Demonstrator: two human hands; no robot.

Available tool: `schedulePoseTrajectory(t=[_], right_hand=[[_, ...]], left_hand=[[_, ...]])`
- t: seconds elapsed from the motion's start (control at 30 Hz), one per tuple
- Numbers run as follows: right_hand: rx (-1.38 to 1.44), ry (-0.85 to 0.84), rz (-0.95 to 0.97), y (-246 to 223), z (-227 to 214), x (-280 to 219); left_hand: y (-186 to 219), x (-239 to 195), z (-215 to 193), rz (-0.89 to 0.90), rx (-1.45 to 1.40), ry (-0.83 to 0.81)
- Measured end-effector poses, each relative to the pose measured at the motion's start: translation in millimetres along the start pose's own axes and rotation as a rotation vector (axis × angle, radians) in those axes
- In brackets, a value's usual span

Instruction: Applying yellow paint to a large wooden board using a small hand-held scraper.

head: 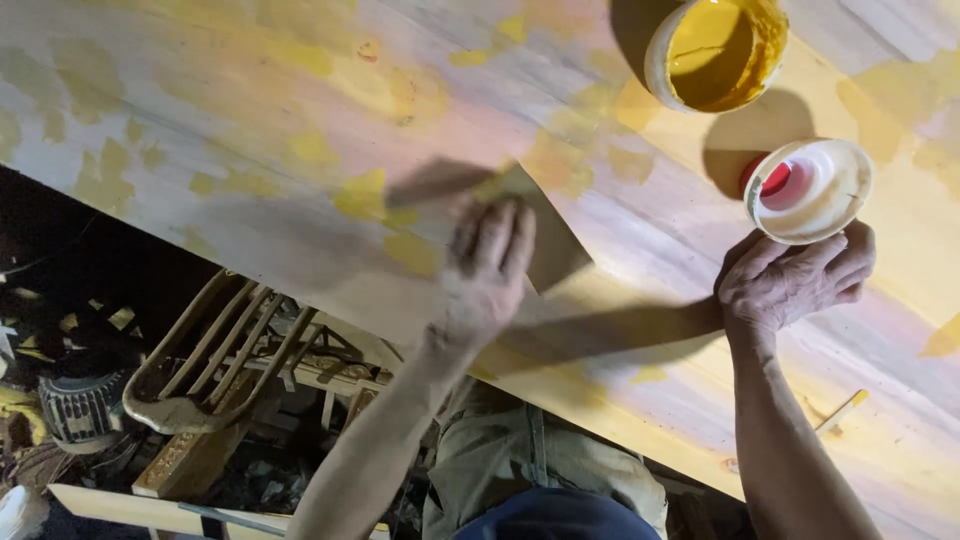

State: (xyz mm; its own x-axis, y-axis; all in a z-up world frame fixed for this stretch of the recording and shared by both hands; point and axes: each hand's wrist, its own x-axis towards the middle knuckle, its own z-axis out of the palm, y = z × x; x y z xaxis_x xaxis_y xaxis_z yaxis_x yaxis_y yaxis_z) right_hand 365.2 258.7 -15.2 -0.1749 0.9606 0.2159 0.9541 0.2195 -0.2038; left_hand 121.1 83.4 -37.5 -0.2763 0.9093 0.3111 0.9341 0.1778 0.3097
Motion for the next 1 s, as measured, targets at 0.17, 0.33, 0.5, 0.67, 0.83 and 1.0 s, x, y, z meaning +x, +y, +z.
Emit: schedulePoseTrajectory(t=[0.17,0.33,0.5,0.67,0.83,1.0], right_hand=[[-0.061,0.135,-0.096,4,7,1],[-0.072,0.091,-0.085,1,5,2],[-0.121,0.039,-0.081,11,8,-1],[-0.138,0.1,-0.092,6,9,0],[-0.091,0.083,-0.077,0,6,1],[-0.102,0.07,-0.083,2,5,1]], left_hand=[[19,5,-76,-0.385,-0.766,-0.253],[-36,-18,-108,-1.132,-0.851,-0.051],[-74,-26,-93,-1.088,-0.758,0.162],[-90,-17,-41,-0.141,-0.261,-0.062],[-75,-48,-34,-0.062,-0.167,-0.14],[-87,-10,-40,-0.151,-0.159,-0.083]])
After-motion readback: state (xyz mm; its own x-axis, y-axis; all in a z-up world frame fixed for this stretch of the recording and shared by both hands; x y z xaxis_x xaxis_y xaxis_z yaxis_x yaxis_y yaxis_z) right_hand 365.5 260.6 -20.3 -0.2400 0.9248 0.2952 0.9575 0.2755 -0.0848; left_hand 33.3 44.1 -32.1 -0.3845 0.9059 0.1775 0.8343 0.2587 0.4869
